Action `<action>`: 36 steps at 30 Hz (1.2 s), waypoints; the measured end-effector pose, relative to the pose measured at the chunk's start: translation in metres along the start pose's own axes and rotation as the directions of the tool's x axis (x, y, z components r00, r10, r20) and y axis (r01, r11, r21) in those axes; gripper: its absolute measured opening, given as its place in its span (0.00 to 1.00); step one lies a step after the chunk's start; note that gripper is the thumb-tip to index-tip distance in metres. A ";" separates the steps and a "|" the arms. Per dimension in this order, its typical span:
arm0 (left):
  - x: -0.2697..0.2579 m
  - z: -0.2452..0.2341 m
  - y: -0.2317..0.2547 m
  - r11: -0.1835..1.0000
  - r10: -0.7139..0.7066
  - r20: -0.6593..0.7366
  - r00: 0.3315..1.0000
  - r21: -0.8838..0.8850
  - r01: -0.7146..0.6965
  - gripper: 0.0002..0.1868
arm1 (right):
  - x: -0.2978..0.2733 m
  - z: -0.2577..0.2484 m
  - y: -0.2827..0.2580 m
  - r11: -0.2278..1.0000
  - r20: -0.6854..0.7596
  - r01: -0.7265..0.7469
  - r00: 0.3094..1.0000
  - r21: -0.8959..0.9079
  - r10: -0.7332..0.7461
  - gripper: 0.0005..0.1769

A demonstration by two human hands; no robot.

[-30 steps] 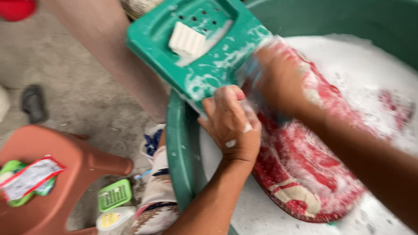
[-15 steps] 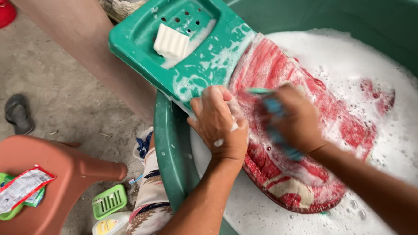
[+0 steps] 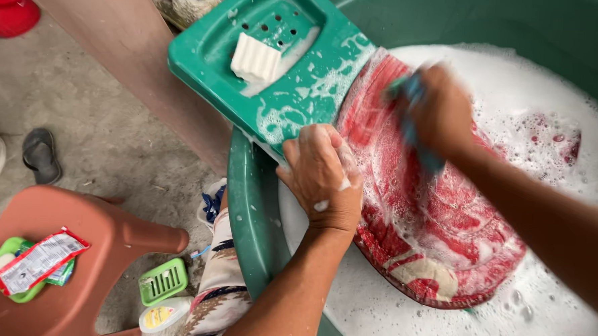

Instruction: The person washes a red pillow cover by hand in a large basin, using a washboard and a bar of soap to scrub the fabric before rinsing it in soapy water.

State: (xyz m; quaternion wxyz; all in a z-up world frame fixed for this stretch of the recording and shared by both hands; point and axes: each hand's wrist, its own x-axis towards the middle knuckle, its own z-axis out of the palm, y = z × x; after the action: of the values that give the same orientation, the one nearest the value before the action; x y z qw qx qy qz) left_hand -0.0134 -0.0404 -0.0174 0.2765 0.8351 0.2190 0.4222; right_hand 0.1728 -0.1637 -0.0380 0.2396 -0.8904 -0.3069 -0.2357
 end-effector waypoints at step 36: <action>-0.001 0.006 -0.002 0.999 0.017 0.013 1.000 0.040 -0.017 0.10 | 0.031 0.058 -0.036 0.981 -0.170 -0.160 0.970 0.106 0.176 0.28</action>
State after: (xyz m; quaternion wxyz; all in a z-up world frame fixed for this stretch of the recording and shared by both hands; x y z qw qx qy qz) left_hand -0.0091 -0.0408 -0.0219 0.2576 0.8450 0.2185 0.4146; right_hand 0.1865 -0.0921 -0.0554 0.3257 -0.8766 -0.2181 -0.2791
